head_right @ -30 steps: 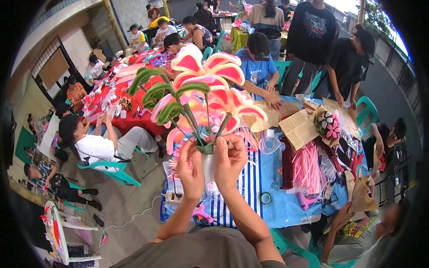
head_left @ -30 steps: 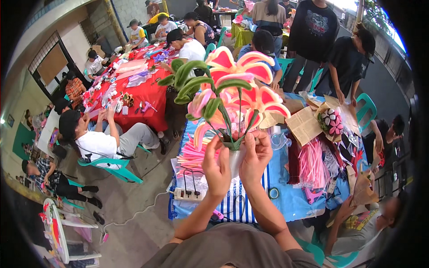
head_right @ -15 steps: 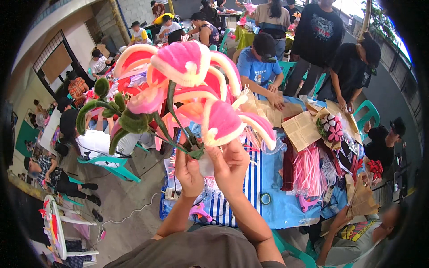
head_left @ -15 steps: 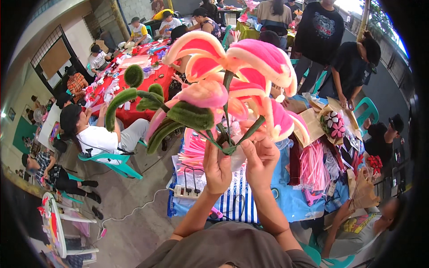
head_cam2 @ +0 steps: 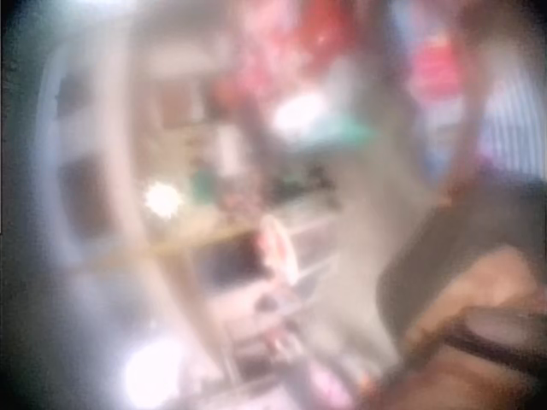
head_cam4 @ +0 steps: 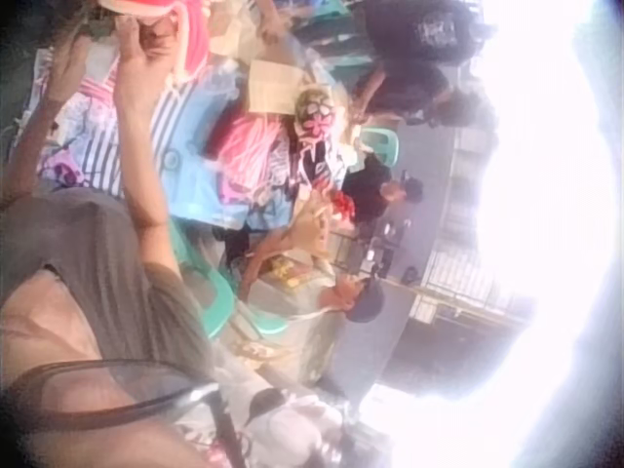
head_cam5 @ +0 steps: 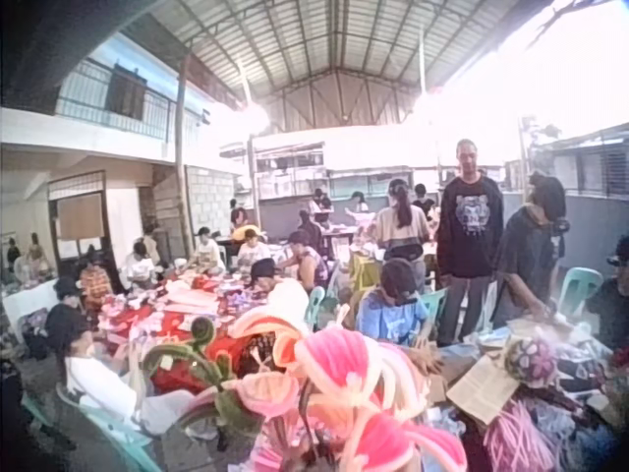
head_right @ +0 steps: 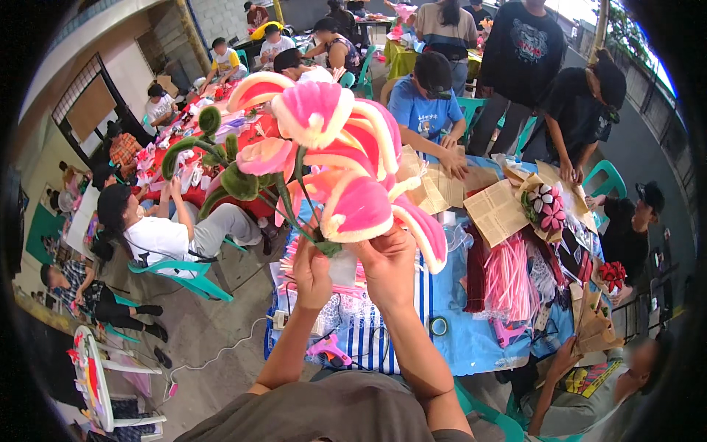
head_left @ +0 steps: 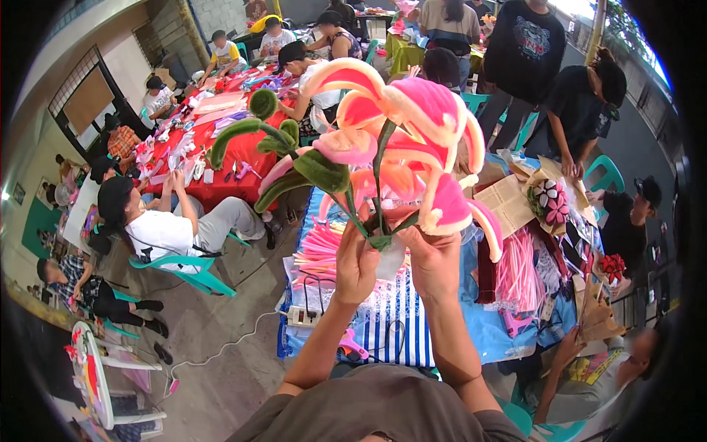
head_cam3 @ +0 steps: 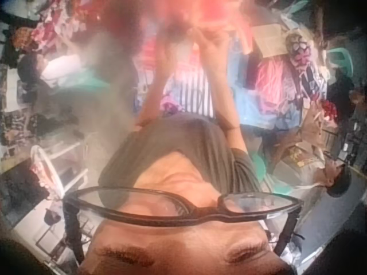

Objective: The person assembles an arrangement of handmade pink and green flowers by inserting their stems into a white foam base. They adjust the position of individual flowers and leaves by hand to complete the bouquet while other people work on similar crafts at nearby tables.

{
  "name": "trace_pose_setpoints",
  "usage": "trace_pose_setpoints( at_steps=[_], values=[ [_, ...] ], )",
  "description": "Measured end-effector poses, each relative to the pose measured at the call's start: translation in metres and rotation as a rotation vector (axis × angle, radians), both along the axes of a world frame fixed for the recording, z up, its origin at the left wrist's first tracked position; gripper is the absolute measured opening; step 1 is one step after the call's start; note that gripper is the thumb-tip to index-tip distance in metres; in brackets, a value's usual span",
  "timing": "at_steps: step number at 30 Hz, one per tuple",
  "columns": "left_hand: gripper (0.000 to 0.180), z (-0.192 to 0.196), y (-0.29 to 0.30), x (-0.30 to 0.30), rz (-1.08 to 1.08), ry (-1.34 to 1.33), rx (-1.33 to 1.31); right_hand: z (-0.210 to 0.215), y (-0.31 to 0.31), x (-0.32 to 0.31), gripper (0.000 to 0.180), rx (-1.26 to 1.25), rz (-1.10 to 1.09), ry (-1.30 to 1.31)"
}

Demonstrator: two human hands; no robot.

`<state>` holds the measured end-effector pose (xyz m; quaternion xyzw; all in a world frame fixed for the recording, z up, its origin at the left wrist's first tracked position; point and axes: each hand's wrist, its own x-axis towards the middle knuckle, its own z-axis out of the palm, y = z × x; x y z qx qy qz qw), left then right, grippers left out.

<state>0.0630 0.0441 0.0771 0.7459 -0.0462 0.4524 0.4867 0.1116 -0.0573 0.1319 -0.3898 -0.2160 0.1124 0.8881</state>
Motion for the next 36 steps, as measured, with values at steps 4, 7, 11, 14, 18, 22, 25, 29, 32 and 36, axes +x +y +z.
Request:
trace_pose_setpoints(
  at_steps=[4,7,11,14,18,22,25,29,32,36],
  values=[
    [0.034,0.008,-0.005,0.005,-0.142,-0.071,-0.278,-0.005,-0.001,-0.007,0.023,-0.076,-0.069,-0.006],
    [0.033,0.007,0.003,0.003,-0.043,0.013,0.028,-0.007,0.003,-0.007,0.023,-0.042,-0.137,-0.012],
    [0.034,0.005,-0.02,0.006,0.165,0.051,-0.187,-0.031,0.008,-0.004,0.022,-0.296,-0.344,-0.107],
    [0.042,0.001,-0.035,0.009,0.131,-0.069,-0.258,-0.026,0.01,-0.011,0.02,-0.302,-0.394,-0.089],
    [0.068,-0.01,-0.024,0.014,0.079,-0.105,-0.116,-0.023,0.007,-0.013,0.019,-0.254,-0.32,-0.119],
    [0.086,-0.007,-0.025,0.018,-0.094,-0.199,-0.255,-0.048,0.002,-0.006,0.025,-0.255,-0.277,-0.036],
    [0.084,-0.015,-0.013,0.013,-0.22,-0.047,-0.217,-0.057,-0.001,-0.005,0.033,-0.329,-0.467,-0.191],
    [0.06,-0.017,-0.008,0.01,-0.237,-0.018,-0.271,-0.048,-0.003,-0.011,0.034,-0.244,-0.582,-0.223],
    [0.04,-0.011,-0.009,0.01,-0.051,-0.051,-0.03,-0.042,-0.009,-0.007,0.031,-0.303,-0.522,-0.4],
    [0.03,-0.029,0.012,0.015,-0.338,0.128,-0.213,-0.03,-0.002,-0.002,0.024,-0.242,-0.422,-0.37]
  ],
)
